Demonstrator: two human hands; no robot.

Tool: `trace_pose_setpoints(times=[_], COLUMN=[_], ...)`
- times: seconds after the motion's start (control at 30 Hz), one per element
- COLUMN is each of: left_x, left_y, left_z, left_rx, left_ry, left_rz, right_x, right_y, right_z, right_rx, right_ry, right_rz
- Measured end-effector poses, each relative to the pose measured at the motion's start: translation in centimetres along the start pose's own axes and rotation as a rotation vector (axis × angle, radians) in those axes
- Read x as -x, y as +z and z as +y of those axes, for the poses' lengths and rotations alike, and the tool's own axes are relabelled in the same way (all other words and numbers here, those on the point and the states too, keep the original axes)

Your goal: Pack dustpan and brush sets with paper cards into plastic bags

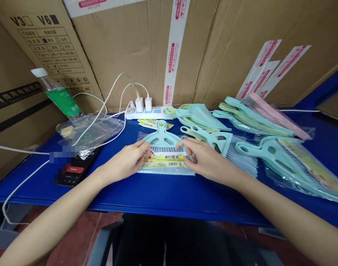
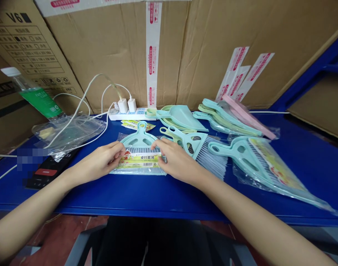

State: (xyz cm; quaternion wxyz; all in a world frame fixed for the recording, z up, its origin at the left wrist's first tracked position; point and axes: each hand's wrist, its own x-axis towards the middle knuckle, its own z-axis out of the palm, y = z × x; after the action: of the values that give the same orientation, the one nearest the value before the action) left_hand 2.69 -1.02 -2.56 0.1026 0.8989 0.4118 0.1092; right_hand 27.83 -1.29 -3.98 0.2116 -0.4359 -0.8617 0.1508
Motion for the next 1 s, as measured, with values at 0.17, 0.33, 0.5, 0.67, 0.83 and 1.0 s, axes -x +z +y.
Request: trace_pose_setpoints(times=[0.17, 0.33, 0.5, 0.67, 0.83, 1.0], left_x=[0.2, 0.0, -0.3, -0.4, -0.3, -0.4], left_y=[-0.1, -0.4, -0.3, -0.3, -0.4, -0.6], left_z=[0.1, 0.4, 0.7, 1.1, 1.2, 1.0], left_rx=[0.002, -0.013, -0.026, -0.099, -0.245, -0.289], left_ry=[-0.005, -0.052, -0.148, -0.193, -0.225, -0.252], left_rz=[-0.04, -0.082, -0.157, -0.176, -0.14, -0.161], right_x=[-0.1, 0.0, 0.1, 0.1, 0.1, 0.2], right_y=[0.0, 0.0, 0.2, 0.2, 0.3, 0.4], right_z=[0.2, 0.0, 0.0, -0.1, 0.0, 0.1], right_rx=[-0.006, 0.021, 0.061, 0.105, 0.102, 0.104], right_ry=[-0.026, -0.059, -0.046, -0.031, -0.042, -0.063], right_rz=[-0.002, 0.019, -0.001, -0.022, -0.03, -0.032])
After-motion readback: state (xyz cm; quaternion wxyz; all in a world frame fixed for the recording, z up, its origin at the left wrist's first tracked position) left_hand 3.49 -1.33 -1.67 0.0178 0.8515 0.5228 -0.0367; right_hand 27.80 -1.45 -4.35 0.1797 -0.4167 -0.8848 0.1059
